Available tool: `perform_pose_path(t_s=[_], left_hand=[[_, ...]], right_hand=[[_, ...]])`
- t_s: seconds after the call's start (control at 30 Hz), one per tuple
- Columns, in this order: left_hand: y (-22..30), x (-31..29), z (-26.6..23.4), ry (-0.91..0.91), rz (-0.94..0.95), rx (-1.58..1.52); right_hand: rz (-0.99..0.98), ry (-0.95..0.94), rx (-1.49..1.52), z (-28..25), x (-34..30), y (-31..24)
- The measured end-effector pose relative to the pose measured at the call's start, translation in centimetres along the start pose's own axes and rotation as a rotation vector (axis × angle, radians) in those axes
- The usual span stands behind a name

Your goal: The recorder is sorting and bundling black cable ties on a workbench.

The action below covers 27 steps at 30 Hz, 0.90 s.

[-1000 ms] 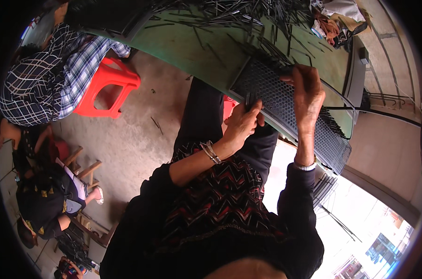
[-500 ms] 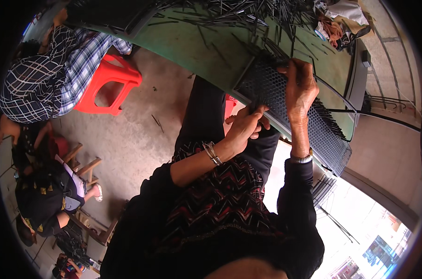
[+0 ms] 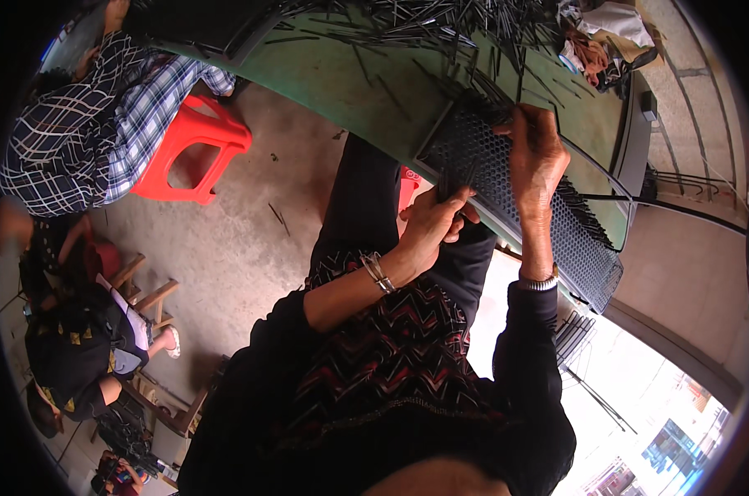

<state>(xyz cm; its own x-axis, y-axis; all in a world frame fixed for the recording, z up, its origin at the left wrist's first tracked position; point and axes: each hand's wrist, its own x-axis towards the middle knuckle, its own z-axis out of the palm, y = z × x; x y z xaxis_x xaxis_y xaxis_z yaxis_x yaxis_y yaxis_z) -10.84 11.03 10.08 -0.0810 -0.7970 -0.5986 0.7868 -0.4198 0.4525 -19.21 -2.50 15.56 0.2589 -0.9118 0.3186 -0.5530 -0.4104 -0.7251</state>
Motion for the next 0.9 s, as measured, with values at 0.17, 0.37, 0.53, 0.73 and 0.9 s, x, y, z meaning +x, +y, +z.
perform_pose_path(t_s=[0.17,0.37,0.53,0.73,0.9], left_hand=[[-0.2,0.1,-0.5,-0.051,-0.03,-0.004],[0.4,-0.4,0.2,0.013,-0.008,0.0],[0.1,-0.1,0.3,0.05,0.042,-0.019],[0.6,-0.2,0.6,0.037,0.076,-0.032],[0.6,-0.2,0.7,0.022,0.08,-0.06]], right_hand=[[-0.026,-0.059,0.022,-0.2,0.6,0.2],[0.044,-0.057,0.048,-0.4,0.8,0.9],[-0.025,-0.146,-0.103,0.1,0.7,0.7],[-0.272,-0.042,-0.319,1.0,0.9,1.6],[-0.201,-0.064,-0.351,0.4,1.1,0.6]])
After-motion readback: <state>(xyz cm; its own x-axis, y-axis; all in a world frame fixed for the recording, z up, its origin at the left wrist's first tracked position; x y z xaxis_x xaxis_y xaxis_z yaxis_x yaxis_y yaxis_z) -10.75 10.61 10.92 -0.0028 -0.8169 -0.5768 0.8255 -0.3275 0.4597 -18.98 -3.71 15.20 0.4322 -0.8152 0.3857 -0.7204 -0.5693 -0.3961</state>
